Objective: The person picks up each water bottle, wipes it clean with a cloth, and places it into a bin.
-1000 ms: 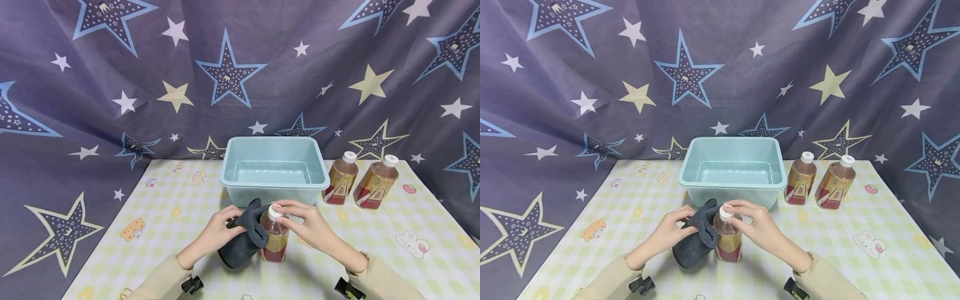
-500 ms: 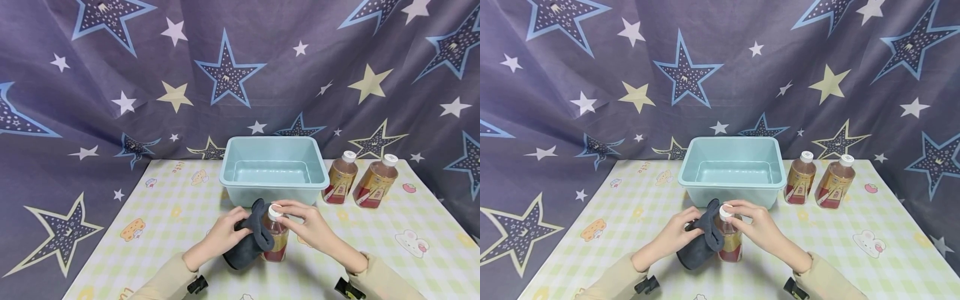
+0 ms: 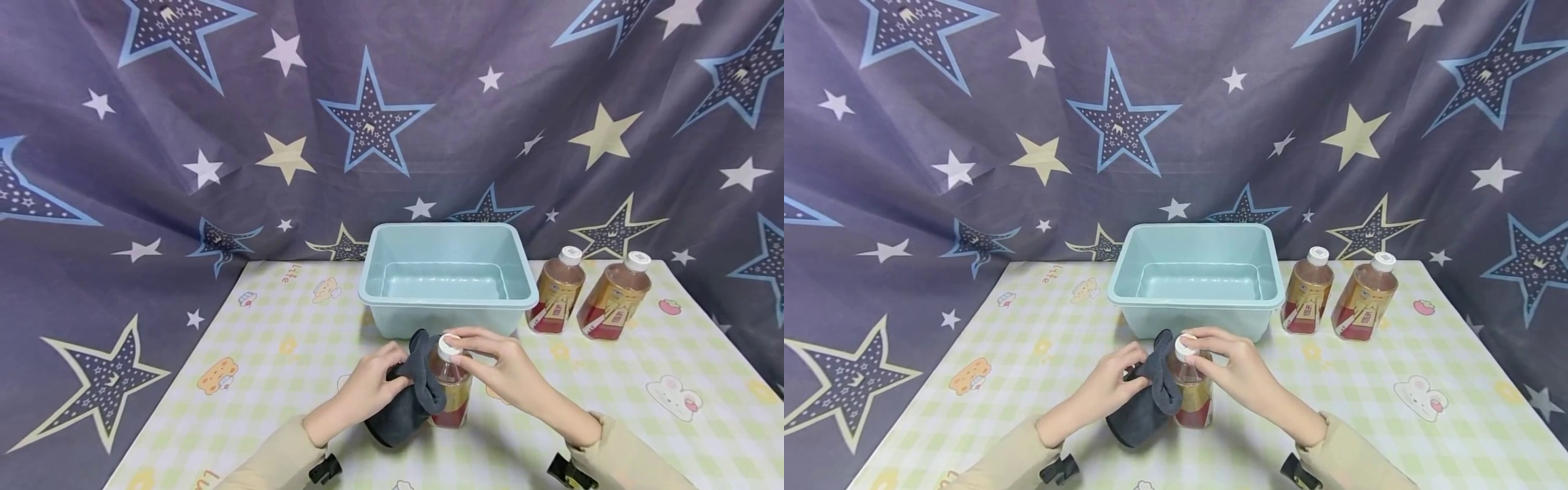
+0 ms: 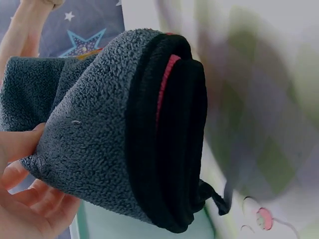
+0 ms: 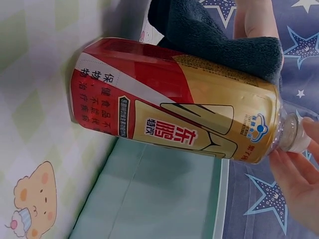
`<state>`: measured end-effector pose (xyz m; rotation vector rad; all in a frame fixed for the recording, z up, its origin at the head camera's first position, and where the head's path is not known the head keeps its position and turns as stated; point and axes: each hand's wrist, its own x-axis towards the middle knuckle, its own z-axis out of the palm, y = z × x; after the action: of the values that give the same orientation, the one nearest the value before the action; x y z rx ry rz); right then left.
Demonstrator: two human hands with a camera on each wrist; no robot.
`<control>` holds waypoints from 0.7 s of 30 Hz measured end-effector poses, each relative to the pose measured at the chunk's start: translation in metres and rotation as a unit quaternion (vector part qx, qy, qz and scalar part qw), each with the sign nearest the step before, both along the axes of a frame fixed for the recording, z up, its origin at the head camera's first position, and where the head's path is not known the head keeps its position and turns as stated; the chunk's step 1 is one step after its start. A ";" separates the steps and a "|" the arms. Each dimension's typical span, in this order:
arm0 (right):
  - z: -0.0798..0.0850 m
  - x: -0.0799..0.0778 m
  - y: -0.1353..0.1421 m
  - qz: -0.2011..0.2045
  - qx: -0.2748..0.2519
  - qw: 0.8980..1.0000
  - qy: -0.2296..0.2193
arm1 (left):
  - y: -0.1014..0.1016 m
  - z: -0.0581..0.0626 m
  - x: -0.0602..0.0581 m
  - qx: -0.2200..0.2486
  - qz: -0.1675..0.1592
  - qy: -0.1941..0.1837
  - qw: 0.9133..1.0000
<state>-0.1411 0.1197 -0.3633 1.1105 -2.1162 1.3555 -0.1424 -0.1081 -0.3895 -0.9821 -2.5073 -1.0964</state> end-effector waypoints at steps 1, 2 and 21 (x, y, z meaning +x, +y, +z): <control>0.000 0.000 0.000 -0.001 0.002 1.000 -0.004 | 0.000 -0.001 0.000 -0.002 0.002 -0.001 1.000; 0.000 0.001 0.000 -0.002 0.004 1.000 -0.009 | 0.000 -0.002 0.000 -0.004 0.003 -0.003 1.000; -0.002 0.000 0.000 0.003 -0.003 1.000 0.003 | -0.001 -0.023 -0.004 -0.071 0.019 -0.056 0.996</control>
<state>-0.1414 0.1197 -0.3652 1.1175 -2.1056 1.3580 -0.1463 -0.1090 -0.4127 -0.9277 -2.7156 -0.9994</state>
